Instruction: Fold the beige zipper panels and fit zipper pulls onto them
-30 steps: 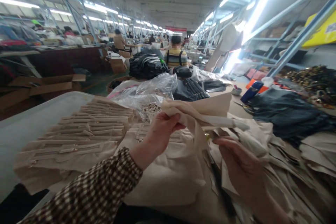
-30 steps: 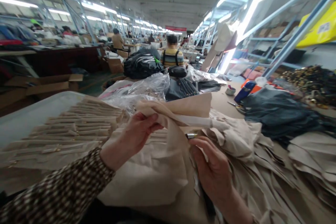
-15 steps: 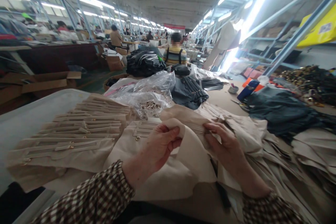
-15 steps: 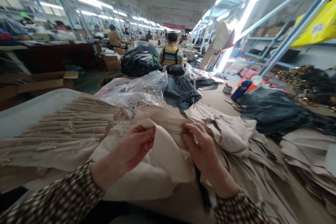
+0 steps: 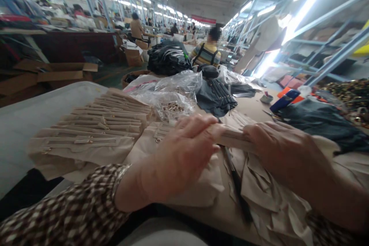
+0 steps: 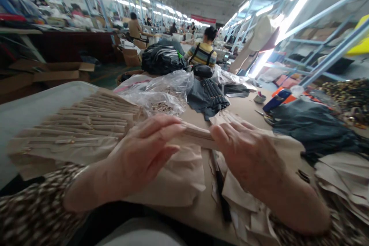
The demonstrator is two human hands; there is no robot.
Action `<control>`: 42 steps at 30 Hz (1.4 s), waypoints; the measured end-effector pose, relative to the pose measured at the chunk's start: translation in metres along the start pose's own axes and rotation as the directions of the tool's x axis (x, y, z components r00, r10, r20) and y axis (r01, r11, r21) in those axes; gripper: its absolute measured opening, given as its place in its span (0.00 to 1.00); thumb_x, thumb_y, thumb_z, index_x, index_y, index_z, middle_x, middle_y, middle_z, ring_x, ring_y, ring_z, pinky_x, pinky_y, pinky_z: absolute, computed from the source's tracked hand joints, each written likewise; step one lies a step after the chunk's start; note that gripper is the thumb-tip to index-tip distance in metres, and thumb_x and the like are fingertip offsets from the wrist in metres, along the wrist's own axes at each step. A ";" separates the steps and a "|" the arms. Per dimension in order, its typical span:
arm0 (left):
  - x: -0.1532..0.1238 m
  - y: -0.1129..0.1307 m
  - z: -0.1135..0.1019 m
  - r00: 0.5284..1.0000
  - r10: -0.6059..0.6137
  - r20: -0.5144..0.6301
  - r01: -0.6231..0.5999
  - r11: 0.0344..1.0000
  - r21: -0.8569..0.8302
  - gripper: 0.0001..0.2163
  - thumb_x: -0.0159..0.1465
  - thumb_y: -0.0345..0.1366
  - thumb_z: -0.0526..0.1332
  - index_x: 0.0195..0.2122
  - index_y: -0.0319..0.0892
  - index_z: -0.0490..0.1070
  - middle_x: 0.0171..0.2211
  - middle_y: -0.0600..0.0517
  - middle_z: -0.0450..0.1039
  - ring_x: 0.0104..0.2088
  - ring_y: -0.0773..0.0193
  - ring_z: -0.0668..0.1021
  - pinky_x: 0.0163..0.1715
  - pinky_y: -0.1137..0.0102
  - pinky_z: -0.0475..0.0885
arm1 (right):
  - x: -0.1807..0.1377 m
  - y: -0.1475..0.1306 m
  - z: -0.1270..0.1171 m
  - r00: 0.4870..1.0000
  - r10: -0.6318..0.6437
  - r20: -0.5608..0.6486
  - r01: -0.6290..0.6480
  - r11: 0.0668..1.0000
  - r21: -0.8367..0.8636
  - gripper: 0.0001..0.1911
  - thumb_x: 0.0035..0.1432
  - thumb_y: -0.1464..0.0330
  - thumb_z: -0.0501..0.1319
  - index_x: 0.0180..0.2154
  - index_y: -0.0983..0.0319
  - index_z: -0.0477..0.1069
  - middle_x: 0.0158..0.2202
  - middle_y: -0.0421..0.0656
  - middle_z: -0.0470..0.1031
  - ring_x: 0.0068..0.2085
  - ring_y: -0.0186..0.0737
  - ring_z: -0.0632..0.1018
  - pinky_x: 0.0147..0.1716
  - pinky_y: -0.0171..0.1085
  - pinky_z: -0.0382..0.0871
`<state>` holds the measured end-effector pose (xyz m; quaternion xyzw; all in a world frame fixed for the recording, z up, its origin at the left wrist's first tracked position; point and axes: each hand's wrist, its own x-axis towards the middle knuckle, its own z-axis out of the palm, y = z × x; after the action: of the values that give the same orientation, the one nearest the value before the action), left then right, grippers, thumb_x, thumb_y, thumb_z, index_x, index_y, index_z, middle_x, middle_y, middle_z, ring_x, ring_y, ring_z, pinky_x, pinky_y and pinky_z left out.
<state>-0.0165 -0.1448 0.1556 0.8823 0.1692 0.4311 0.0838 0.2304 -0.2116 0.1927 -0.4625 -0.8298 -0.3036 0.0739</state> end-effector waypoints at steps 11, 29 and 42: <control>-0.029 0.014 -0.061 0.760 -0.183 0.623 0.168 0.982 0.084 0.05 0.65 0.27 0.56 0.38 0.44 0.68 0.32 0.56 0.74 0.29 0.68 0.73 0.28 0.73 0.64 | 0.012 -0.082 0.012 0.987 0.010 0.158 -0.128 0.632 0.764 0.08 0.67 0.73 0.50 0.42 0.57 0.66 0.28 0.36 0.74 0.27 0.31 0.74 0.26 0.31 0.61; -0.056 -0.156 0.047 0.435 -0.652 0.621 0.327 0.757 0.565 0.13 0.66 0.41 0.56 0.40 0.40 0.76 0.38 0.43 0.80 0.39 0.55 0.80 0.39 0.67 0.72 | 0.025 -0.054 0.210 0.755 0.128 0.643 -0.456 0.808 0.374 0.17 0.68 0.67 0.49 0.35 0.64 0.74 0.39 0.51 0.78 0.42 0.44 0.77 0.43 0.37 0.65; -0.056 -0.122 0.065 0.683 -0.503 0.530 0.144 0.804 0.577 0.14 0.66 0.27 0.49 0.38 0.36 0.75 0.38 0.37 0.76 0.40 0.47 0.78 0.41 0.55 0.71 | 0.031 -0.060 0.193 0.759 0.066 0.647 -0.361 0.871 0.334 0.13 0.63 0.78 0.51 0.40 0.69 0.75 0.43 0.56 0.77 0.45 0.46 0.76 0.47 0.41 0.68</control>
<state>-0.0247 -0.0520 0.0390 0.9204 0.3908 0.0099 -0.0114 0.1947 -0.1016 0.0238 -0.6008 -0.7937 0.0704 -0.0638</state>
